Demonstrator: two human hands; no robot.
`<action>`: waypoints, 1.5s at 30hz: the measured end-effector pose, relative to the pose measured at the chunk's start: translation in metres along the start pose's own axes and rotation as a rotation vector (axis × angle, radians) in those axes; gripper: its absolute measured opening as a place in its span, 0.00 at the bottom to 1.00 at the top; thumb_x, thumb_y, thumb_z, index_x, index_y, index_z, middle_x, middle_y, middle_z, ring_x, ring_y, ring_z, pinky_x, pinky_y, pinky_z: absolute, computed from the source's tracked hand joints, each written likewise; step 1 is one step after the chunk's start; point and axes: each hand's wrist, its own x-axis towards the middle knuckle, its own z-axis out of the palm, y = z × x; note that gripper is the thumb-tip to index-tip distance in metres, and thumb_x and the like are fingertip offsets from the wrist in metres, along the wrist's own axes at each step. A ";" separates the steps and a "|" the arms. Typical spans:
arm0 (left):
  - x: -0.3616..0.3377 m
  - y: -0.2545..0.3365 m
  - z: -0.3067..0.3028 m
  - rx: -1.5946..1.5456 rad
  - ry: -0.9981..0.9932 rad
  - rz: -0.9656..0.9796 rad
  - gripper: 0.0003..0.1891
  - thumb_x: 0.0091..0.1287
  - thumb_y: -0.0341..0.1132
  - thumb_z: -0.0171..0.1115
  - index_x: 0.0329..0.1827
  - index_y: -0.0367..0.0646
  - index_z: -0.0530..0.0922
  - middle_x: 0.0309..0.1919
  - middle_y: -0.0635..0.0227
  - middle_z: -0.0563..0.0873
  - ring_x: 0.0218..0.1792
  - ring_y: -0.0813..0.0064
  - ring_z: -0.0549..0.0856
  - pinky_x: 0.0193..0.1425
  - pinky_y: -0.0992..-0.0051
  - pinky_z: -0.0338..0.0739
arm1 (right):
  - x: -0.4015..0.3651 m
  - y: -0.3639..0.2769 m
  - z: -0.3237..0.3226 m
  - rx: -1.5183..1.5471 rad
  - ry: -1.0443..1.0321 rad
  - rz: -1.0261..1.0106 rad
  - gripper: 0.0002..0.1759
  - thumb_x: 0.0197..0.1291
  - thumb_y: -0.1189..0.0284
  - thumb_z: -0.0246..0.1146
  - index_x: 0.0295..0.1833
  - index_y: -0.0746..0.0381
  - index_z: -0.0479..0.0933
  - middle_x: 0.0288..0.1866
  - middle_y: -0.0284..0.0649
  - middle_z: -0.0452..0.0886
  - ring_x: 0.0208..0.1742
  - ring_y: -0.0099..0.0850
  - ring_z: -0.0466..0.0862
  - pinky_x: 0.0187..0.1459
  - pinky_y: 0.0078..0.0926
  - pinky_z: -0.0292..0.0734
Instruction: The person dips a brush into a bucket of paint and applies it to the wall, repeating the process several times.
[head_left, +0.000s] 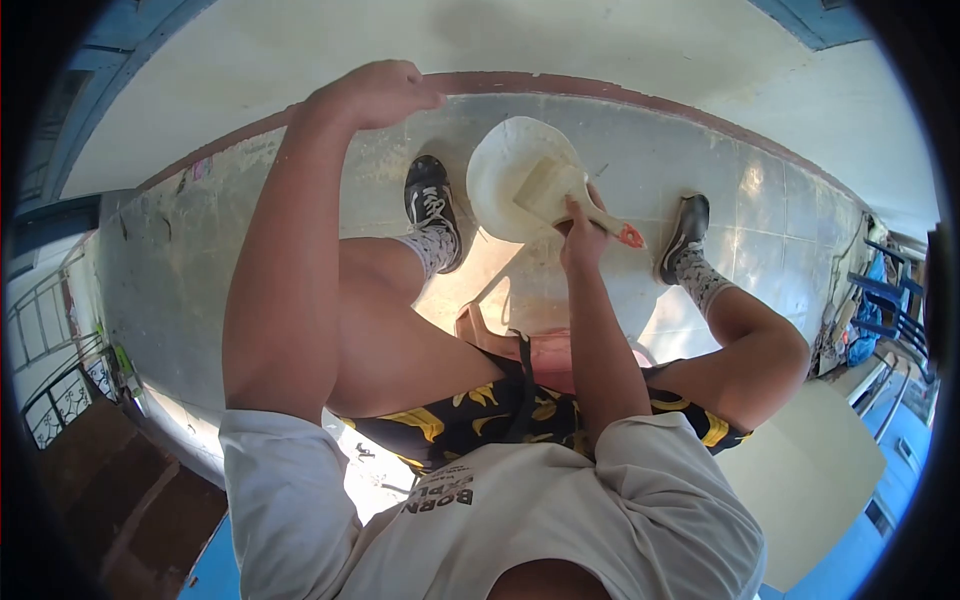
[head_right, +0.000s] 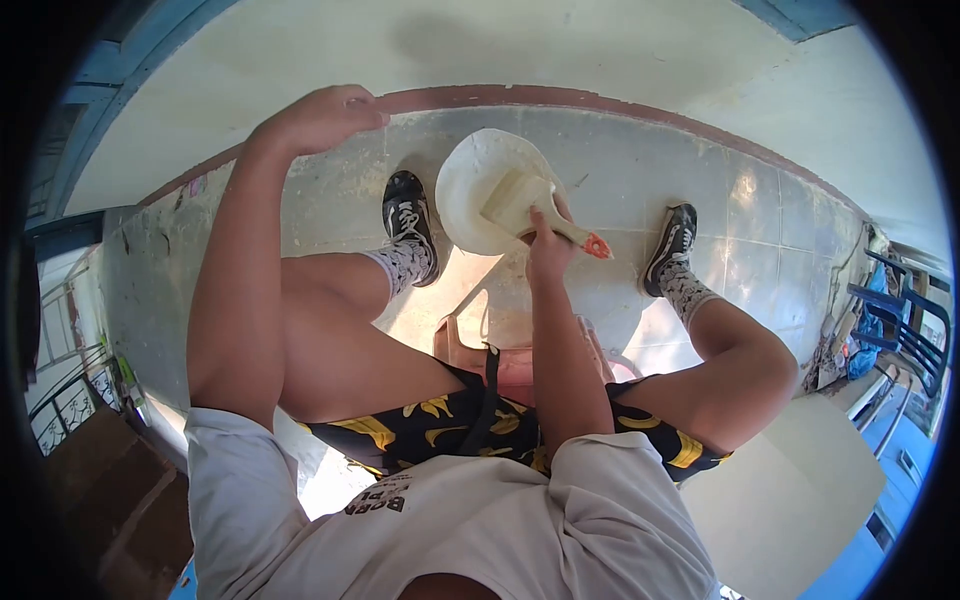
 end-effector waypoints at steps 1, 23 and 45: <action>0.001 0.003 -0.006 0.047 0.026 -0.044 0.34 0.61 0.53 0.60 0.63 0.36 0.71 0.58 0.47 0.77 0.59 0.58 0.78 0.61 0.67 0.71 | 0.001 -0.001 -0.003 0.176 0.071 0.044 0.29 0.59 0.77 0.60 0.67 0.64 0.65 0.53 0.44 0.77 0.46 0.34 0.82 0.39 0.29 0.83; 0.013 -0.005 0.009 0.127 0.001 -0.133 0.33 0.60 0.48 0.61 0.64 0.34 0.70 0.63 0.49 0.73 0.64 0.58 0.73 0.67 0.64 0.68 | -0.009 -0.032 0.038 0.307 0.212 -0.078 0.20 0.60 0.77 0.60 0.58 0.62 0.67 0.50 0.44 0.75 0.44 0.32 0.81 0.36 0.28 0.83; 0.025 0.022 0.007 0.148 0.033 -0.152 0.24 0.59 0.44 0.61 0.54 0.37 0.78 0.51 0.53 0.83 0.54 0.59 0.82 0.58 0.64 0.76 | 0.075 -0.187 0.124 0.422 0.217 -0.635 0.15 0.57 0.80 0.60 0.45 0.64 0.62 0.48 0.49 0.71 0.45 0.40 0.81 0.41 0.36 0.87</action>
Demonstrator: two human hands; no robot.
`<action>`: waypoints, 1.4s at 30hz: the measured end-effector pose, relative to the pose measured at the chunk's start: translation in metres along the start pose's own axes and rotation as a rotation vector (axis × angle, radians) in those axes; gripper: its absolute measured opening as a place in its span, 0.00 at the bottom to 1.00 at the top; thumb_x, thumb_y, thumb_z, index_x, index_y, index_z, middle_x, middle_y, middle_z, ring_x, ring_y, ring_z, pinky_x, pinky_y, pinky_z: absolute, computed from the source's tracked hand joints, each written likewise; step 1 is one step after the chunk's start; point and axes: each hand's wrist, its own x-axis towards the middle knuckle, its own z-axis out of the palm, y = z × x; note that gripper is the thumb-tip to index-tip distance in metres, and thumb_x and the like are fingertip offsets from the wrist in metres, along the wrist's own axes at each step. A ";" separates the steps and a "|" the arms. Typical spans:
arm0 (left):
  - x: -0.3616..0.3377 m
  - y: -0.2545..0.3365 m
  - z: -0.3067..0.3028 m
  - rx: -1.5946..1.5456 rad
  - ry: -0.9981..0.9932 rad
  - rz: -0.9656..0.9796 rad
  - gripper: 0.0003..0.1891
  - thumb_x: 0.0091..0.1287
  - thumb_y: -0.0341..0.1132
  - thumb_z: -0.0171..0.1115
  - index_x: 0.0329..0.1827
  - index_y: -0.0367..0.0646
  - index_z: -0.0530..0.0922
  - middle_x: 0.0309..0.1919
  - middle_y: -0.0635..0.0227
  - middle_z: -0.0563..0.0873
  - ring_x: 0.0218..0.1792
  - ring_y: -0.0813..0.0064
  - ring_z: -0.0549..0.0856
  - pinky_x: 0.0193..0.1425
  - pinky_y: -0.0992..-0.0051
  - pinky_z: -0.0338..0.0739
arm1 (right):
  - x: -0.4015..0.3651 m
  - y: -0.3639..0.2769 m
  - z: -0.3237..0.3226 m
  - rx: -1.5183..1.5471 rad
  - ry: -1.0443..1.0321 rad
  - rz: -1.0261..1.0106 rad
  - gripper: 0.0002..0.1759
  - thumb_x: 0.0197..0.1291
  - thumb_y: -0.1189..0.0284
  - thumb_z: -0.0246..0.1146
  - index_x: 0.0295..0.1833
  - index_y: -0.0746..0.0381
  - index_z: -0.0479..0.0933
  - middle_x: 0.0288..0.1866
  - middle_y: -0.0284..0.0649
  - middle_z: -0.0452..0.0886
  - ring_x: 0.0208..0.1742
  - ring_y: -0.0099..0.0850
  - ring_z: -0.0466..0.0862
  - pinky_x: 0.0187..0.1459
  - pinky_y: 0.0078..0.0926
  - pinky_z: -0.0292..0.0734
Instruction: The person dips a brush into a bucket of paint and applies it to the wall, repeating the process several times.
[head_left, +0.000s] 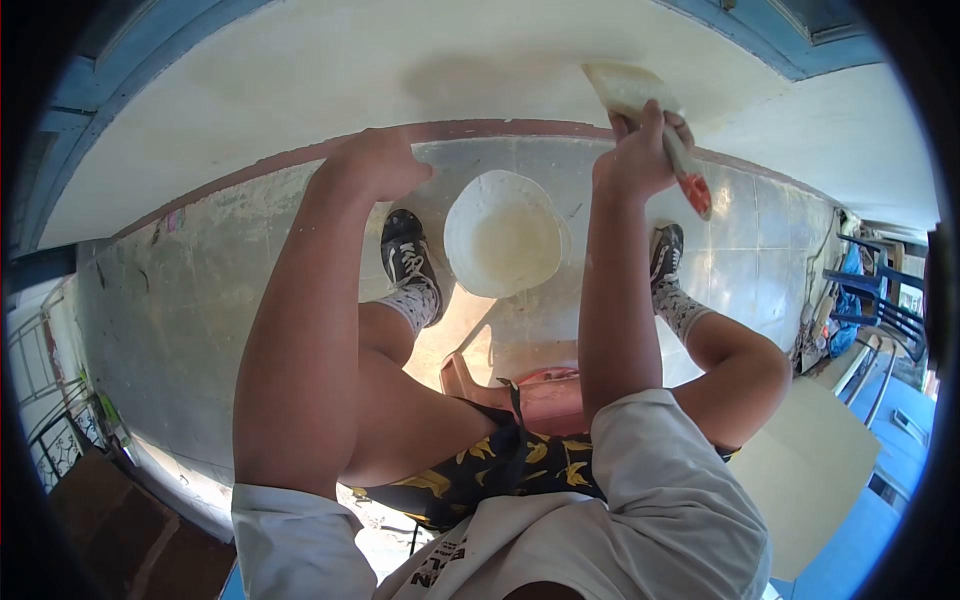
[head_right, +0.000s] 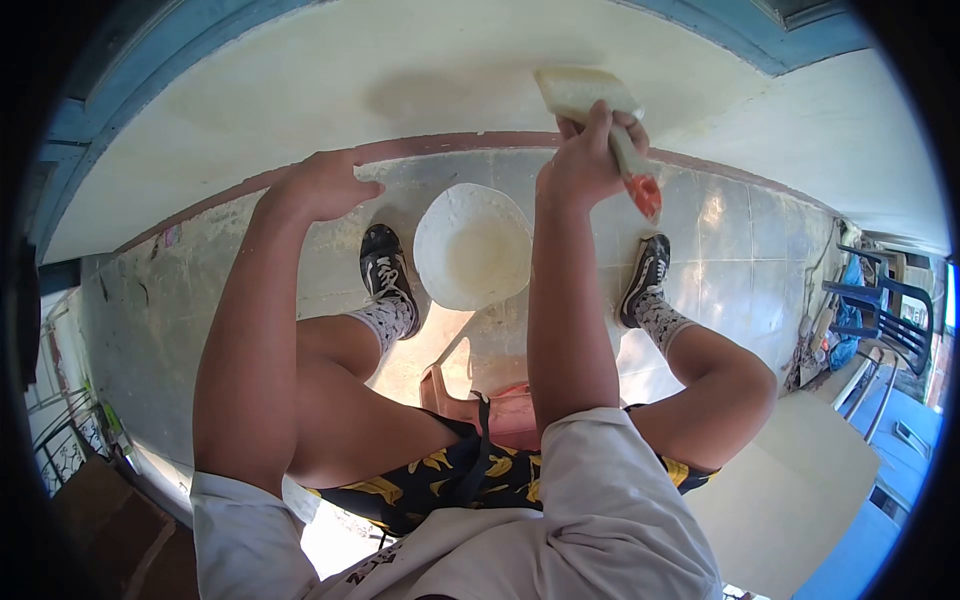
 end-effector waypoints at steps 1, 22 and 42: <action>0.000 0.000 0.000 0.012 0.045 0.007 0.25 0.59 0.43 0.61 0.55 0.37 0.77 0.51 0.54 0.83 0.54 0.59 0.82 0.58 0.64 0.76 | -0.004 0.008 -0.008 -0.045 0.054 0.036 0.14 0.57 0.80 0.60 0.45 0.64 0.62 0.48 0.48 0.71 0.46 0.39 0.80 0.41 0.36 0.86; 0.000 -0.002 -0.002 0.042 0.028 -0.007 0.22 0.58 0.45 0.62 0.50 0.39 0.81 0.49 0.55 0.84 0.51 0.61 0.83 0.56 0.66 0.78 | -0.059 0.007 -0.009 -0.001 0.008 0.194 0.14 0.61 0.76 0.60 0.47 0.61 0.62 0.45 0.43 0.73 0.41 0.32 0.80 0.37 0.30 0.84; -0.006 -0.002 -0.005 0.091 0.027 0.000 0.19 0.59 0.41 0.57 0.51 0.42 0.80 0.49 0.59 0.85 0.51 0.63 0.84 0.55 0.67 0.78 | -0.064 0.011 0.082 -0.048 -0.016 0.061 0.11 0.56 0.78 0.59 0.41 0.62 0.63 0.46 0.44 0.72 0.40 0.33 0.78 0.38 0.29 0.83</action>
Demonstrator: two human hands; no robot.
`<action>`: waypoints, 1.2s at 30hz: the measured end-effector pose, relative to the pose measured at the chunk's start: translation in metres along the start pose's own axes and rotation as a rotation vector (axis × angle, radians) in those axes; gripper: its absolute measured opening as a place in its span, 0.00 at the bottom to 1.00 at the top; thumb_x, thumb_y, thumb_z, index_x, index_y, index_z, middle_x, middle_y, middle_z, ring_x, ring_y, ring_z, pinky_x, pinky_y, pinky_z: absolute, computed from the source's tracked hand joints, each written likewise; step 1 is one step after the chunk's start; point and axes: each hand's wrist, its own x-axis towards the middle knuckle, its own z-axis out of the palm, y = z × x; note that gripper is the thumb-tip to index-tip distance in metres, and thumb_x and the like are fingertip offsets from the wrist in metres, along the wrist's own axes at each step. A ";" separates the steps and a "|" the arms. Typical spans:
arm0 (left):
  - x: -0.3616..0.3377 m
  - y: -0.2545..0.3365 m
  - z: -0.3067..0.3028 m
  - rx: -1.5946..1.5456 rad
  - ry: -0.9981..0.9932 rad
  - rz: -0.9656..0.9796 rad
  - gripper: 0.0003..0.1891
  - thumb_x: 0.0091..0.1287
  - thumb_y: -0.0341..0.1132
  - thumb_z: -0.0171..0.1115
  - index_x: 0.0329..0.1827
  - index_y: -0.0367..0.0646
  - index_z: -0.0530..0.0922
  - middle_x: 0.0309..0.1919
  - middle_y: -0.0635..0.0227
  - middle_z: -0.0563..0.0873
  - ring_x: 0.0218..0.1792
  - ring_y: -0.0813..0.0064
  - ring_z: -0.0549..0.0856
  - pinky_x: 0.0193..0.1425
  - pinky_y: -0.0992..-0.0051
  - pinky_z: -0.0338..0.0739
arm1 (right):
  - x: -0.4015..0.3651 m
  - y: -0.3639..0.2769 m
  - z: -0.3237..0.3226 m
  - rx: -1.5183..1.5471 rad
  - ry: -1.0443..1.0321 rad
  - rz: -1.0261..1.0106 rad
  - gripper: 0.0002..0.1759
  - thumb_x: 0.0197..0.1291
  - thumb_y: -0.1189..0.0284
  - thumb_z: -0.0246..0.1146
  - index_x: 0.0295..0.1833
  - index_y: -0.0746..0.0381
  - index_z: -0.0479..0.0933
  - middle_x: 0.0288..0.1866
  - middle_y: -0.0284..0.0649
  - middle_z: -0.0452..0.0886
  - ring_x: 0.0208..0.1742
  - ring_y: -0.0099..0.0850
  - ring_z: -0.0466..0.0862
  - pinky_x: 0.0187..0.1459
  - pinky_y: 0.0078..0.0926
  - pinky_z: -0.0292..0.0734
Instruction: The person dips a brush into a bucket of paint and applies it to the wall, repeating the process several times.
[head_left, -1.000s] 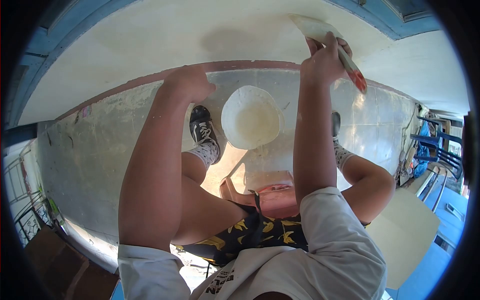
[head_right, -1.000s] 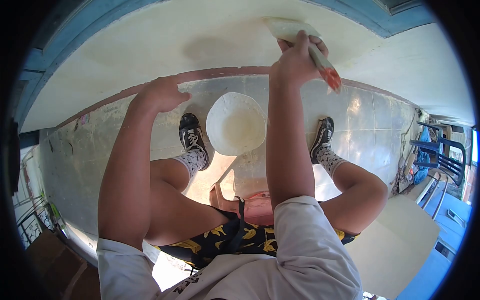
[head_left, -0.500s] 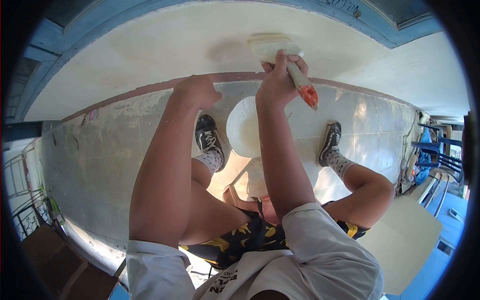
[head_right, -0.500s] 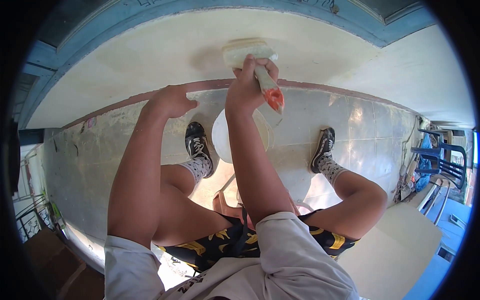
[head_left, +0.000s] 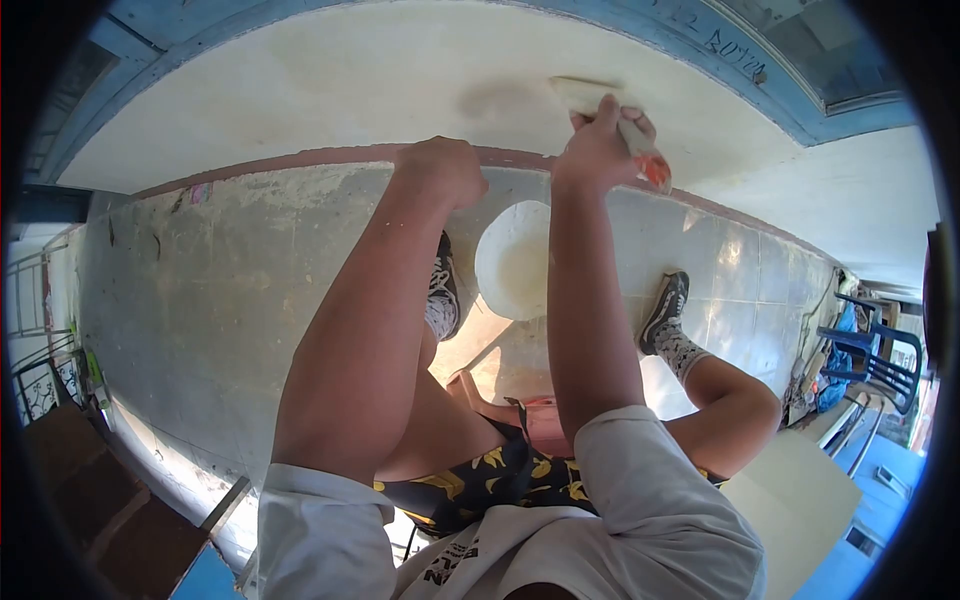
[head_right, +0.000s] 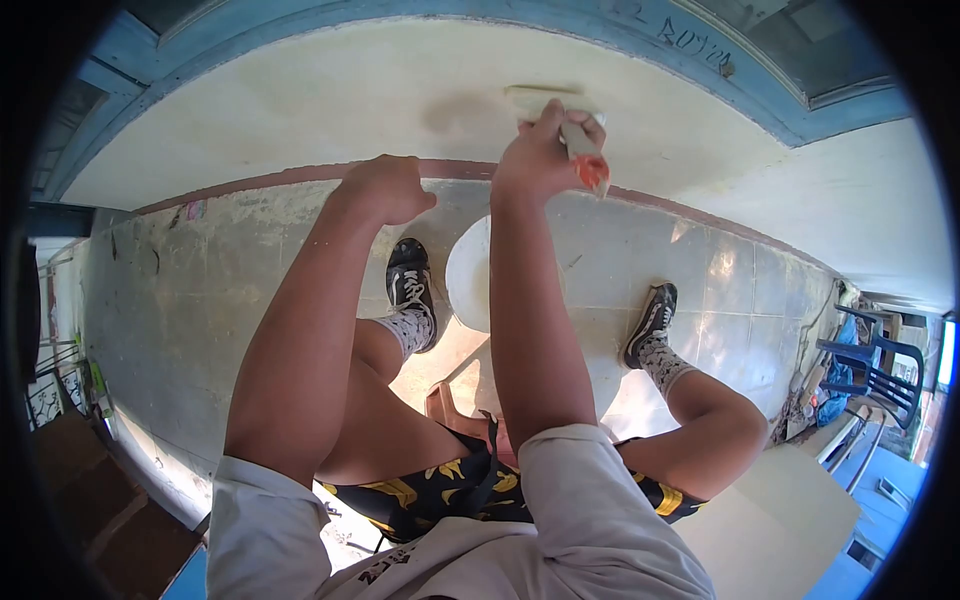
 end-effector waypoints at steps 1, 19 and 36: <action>0.002 -0.002 0.002 0.006 0.006 0.011 0.26 0.60 0.49 0.59 0.55 0.40 0.78 0.50 0.58 0.84 0.53 0.61 0.83 0.57 0.65 0.77 | 0.010 0.006 0.011 -0.035 -0.040 -0.028 0.11 0.56 0.78 0.59 0.41 0.62 0.63 0.46 0.45 0.72 0.41 0.33 0.79 0.39 0.29 0.83; 0.004 0.004 0.006 0.036 0.018 0.005 0.22 0.60 0.50 0.60 0.50 0.42 0.81 0.48 0.61 0.85 0.50 0.62 0.84 0.53 0.64 0.79 | 0.008 -0.051 0.022 0.027 -0.042 -0.037 0.12 0.58 0.79 0.59 0.43 0.64 0.63 0.45 0.47 0.73 0.41 0.35 0.81 0.35 0.29 0.84; -0.003 -0.008 -0.008 0.125 -0.080 -0.139 0.17 0.60 0.41 0.56 0.49 0.49 0.83 0.50 0.65 0.85 0.52 0.66 0.83 0.56 0.64 0.75 | -0.028 -0.014 0.037 0.178 -0.086 0.085 0.13 0.57 0.82 0.58 0.44 0.63 0.61 0.46 0.50 0.72 0.41 0.37 0.81 0.40 0.37 0.86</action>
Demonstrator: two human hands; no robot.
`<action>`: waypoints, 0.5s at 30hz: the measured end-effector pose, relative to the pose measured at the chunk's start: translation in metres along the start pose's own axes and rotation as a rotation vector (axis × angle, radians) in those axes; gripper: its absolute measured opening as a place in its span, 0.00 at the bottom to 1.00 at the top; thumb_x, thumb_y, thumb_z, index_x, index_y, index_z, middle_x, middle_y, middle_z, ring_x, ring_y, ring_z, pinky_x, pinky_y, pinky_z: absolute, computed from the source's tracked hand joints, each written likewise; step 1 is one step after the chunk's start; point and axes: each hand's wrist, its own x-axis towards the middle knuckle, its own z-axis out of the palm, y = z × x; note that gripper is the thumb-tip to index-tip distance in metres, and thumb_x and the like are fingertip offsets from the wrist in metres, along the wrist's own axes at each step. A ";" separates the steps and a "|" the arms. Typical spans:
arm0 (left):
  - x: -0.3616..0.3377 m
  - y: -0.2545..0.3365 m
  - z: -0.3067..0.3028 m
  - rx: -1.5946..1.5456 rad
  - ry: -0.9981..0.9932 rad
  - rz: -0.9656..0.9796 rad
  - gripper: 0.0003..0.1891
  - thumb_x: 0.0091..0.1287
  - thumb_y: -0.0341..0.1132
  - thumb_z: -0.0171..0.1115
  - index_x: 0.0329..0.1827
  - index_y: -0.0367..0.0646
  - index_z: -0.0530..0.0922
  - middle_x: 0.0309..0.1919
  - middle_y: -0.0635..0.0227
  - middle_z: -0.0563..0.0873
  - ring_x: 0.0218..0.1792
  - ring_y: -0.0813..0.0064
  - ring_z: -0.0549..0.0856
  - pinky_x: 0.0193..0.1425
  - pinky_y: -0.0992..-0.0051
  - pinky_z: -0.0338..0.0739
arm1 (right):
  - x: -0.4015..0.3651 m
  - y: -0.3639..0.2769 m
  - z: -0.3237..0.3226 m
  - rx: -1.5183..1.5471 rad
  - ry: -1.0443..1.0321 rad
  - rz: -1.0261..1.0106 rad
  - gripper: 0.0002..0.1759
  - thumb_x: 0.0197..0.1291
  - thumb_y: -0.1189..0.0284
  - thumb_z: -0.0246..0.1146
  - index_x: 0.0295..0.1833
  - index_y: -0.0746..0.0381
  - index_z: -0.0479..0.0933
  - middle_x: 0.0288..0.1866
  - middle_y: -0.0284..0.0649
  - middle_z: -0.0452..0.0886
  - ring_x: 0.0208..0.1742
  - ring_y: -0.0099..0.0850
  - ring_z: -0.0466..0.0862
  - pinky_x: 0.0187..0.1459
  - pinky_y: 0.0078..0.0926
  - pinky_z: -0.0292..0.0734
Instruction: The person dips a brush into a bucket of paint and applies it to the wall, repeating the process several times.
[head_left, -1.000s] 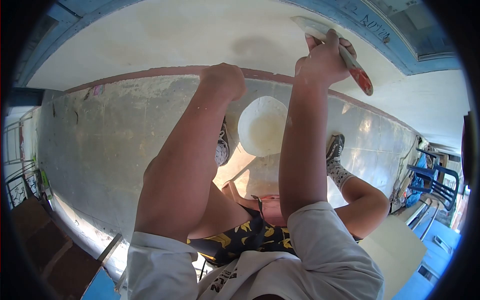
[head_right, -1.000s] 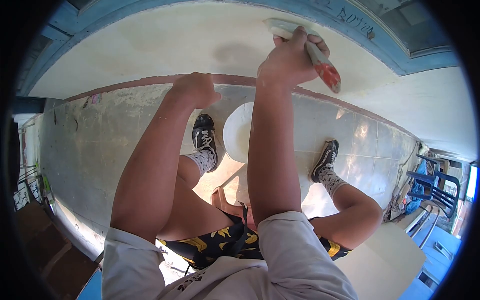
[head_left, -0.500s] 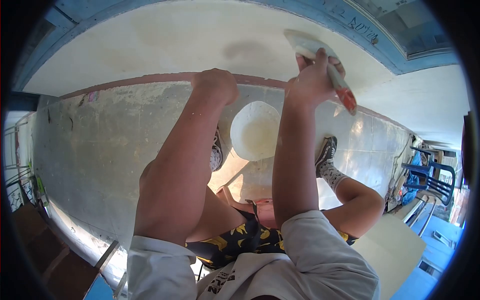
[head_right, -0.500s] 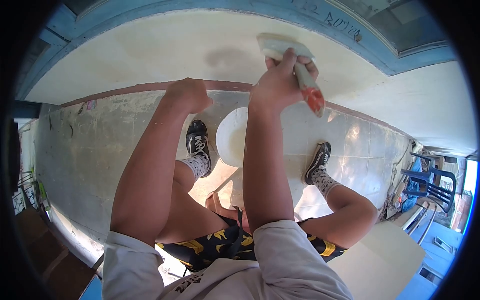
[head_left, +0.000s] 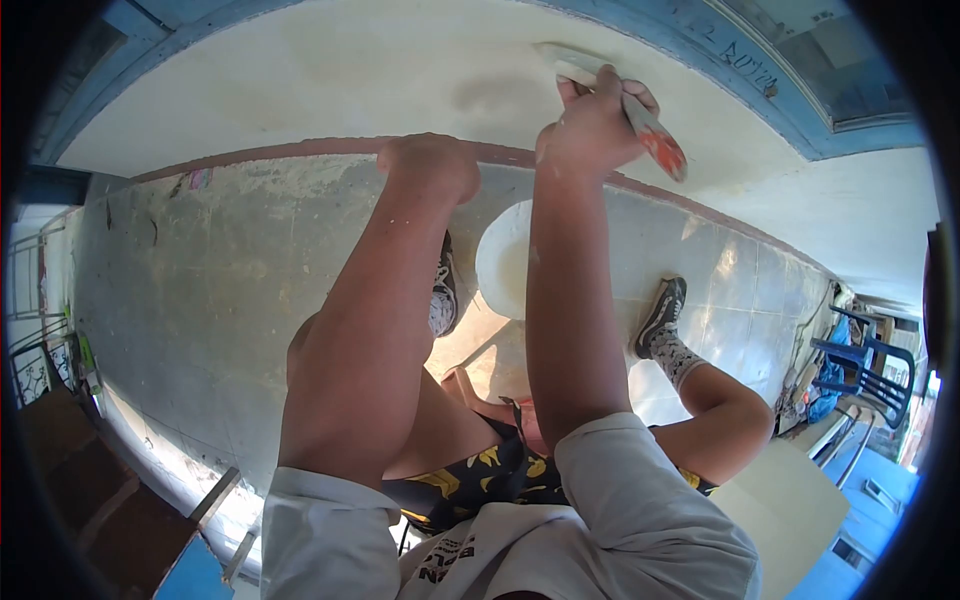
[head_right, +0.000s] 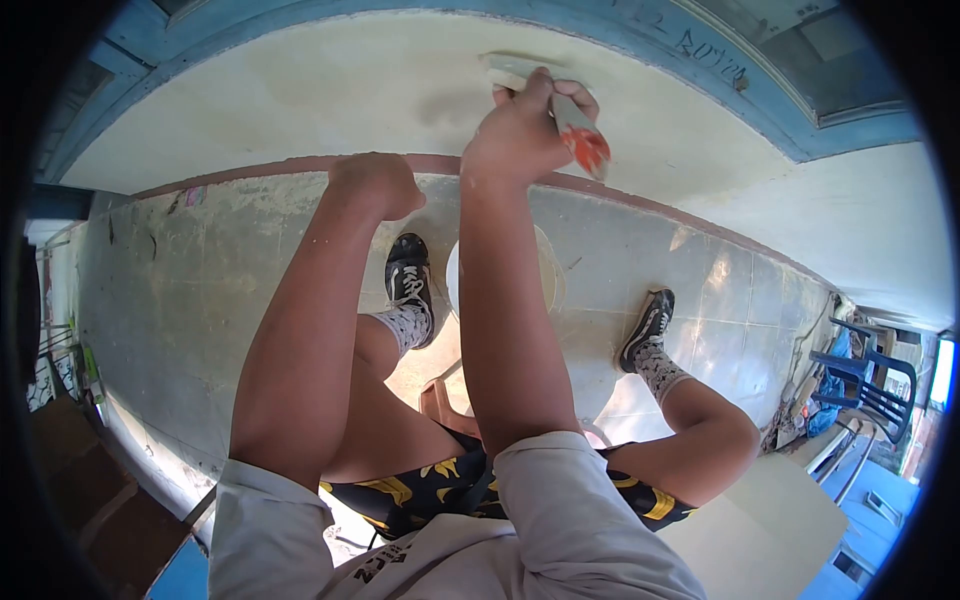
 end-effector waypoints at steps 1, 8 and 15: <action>-0.001 -0.002 -0.001 -0.018 -0.024 0.010 0.16 0.60 0.35 0.56 0.50 0.50 0.83 0.52 0.65 0.84 0.53 0.65 0.83 0.59 0.60 0.72 | -0.006 0.000 -0.005 -0.003 -0.005 0.011 0.13 0.57 0.82 0.58 0.44 0.63 0.61 0.46 0.50 0.72 0.41 0.37 0.81 0.40 0.37 0.86; -0.002 -0.008 -0.004 -0.091 0.016 -0.038 0.16 0.59 0.35 0.58 0.49 0.49 0.83 0.51 0.66 0.85 0.51 0.65 0.84 0.58 0.61 0.72 | -0.016 0.029 -0.004 -0.165 0.000 0.021 0.11 0.57 0.77 0.59 0.42 0.61 0.63 0.44 0.45 0.72 0.44 0.34 0.78 0.35 0.31 0.82; 0.000 -0.014 0.001 -0.055 -0.018 -0.022 0.17 0.57 0.36 0.59 0.50 0.51 0.83 0.51 0.66 0.85 0.52 0.65 0.83 0.56 0.58 0.73 | -0.022 -0.011 -0.001 0.018 -0.019 -0.007 0.12 0.57 0.80 0.57 0.44 0.62 0.62 0.47 0.47 0.72 0.44 0.37 0.79 0.38 0.33 0.83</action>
